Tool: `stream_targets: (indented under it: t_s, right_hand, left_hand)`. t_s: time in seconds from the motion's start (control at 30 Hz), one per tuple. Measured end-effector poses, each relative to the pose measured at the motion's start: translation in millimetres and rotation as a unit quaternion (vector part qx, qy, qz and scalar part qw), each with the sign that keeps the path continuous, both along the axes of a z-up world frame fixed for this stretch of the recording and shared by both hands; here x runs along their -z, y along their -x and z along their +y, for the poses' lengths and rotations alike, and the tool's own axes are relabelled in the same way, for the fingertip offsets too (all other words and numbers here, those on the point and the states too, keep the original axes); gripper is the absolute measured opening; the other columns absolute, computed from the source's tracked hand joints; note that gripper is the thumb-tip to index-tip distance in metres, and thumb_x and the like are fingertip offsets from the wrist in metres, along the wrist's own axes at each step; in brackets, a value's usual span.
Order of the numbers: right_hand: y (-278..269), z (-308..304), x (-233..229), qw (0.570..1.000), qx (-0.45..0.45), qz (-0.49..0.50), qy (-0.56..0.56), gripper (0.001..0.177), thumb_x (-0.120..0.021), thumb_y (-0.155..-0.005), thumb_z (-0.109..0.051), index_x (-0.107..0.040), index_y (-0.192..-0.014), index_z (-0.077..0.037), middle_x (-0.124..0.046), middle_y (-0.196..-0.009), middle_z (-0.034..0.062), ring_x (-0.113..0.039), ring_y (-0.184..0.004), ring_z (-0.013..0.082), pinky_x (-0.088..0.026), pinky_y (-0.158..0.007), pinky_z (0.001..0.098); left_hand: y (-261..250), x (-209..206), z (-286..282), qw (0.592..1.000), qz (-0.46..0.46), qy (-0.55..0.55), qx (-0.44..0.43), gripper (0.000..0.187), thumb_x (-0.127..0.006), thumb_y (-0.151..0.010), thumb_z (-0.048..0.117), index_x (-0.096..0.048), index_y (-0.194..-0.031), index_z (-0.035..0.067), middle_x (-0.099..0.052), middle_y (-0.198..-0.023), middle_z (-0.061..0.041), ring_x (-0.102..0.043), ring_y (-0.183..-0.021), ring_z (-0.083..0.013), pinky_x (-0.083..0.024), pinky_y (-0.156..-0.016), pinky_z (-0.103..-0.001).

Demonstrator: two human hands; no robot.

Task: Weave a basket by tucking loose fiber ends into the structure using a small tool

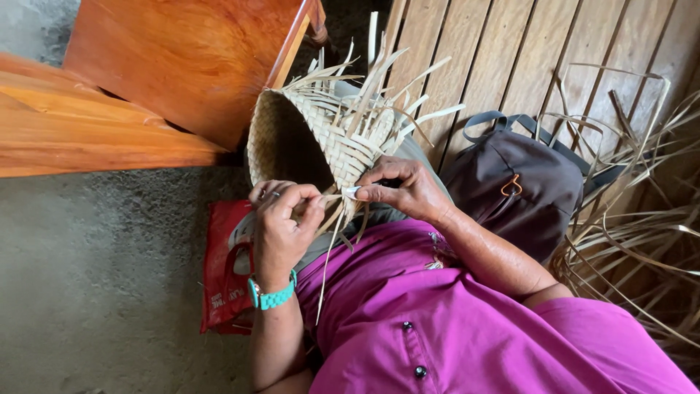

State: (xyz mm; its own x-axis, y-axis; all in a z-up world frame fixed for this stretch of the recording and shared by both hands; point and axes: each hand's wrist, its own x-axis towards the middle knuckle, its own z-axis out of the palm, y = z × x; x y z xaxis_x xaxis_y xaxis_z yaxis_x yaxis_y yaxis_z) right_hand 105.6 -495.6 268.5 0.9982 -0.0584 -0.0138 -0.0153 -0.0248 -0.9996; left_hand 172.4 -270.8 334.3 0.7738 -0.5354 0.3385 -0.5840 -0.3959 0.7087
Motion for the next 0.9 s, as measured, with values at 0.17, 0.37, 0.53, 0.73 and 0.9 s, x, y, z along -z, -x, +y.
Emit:
stream_targets:
  t_s: [0.17, 0.37, 0.53, 0.73, 0.9]
  right_hand:
    - [-0.6, -0.2, 0.6, 1.0, 0.001, -0.001, -0.002, 0.013, -0.089, -0.081, -0.018, -0.081, -0.09, -0.011, -0.069, -0.079, 0.0046, -0.065, -0.074, 0.0143, -0.051, -0.076, 0.0293]
    - [0.6, 0.1, 3.8, 1.0, 0.001, 0.006, 0.006, 0.014, -0.089, -0.081, -0.02, -0.081, -0.09, -0.013, -0.068, -0.079, 0.0038, -0.064, -0.073, 0.014, -0.051, -0.075, 0.0289]
    - [2.9, -2.1, 2.3, 0.999, -0.006, 0.009, 0.033, 0.018, -0.09, -0.081, -0.023, -0.081, -0.094, -0.015, -0.068, -0.081, 0.0032, -0.065, -0.075, 0.0155, -0.052, -0.076, 0.0303]
    - [1.2, -1.8, -8.0, 0.994, -0.035, 0.051, 0.095, 0.044, -0.096, -0.066, -0.035, -0.078, -0.103, -0.018, -0.073, -0.091, 0.0064, -0.072, -0.086, 0.028, -0.055, -0.085, 0.0396]
    - [2.2, 1.4, 9.7, 0.994, -0.045, 0.038, 0.091, 0.049, -0.096, -0.066, -0.037, -0.075, -0.105, -0.016, -0.074, -0.097, 0.0067, -0.073, -0.094, 0.0292, -0.055, -0.09, 0.0429]
  left_hand:
    - [0.1, 3.0, -1.0, 1.0, -0.001, 0.01, -0.01, 0.005, -0.073, -0.093, 0.014, -0.071, -0.09, 0.011, -0.065, -0.072, -0.004, -0.065, -0.076, -0.0243, -0.046, -0.088, -0.035]
    - [-1.3, 5.8, -6.8, 1.0, -0.012, 0.013, 0.0, 0.01, -0.072, -0.096, 0.019, -0.071, -0.089, 0.012, -0.067, -0.074, -0.003, -0.066, -0.077, -0.0238, -0.043, -0.092, -0.035]
    - [-5.9, 8.5, -8.5, 1.0, -0.024, -0.003, 0.004, 0.013, -0.073, -0.096, 0.021, -0.07, -0.088, 0.012, -0.069, -0.076, -0.002, -0.067, -0.078, -0.0233, -0.041, -0.094, -0.036]
    - [-9.0, 14.7, -8.7, 0.999, 0.042, -0.031, 0.006, 0.012, -0.078, -0.092, 0.023, -0.074, -0.086, 0.013, -0.07, -0.071, -0.003, -0.069, -0.077, -0.0236, -0.044, -0.091, -0.034]
    - [-13.1, 29.0, -6.6, 0.984, 0.176, 0.007, -0.032, 0.016, -0.082, -0.088, 0.027, -0.076, -0.083, 0.013, -0.071, -0.068, -0.004, -0.066, -0.071, -0.0225, -0.051, -0.078, -0.035]
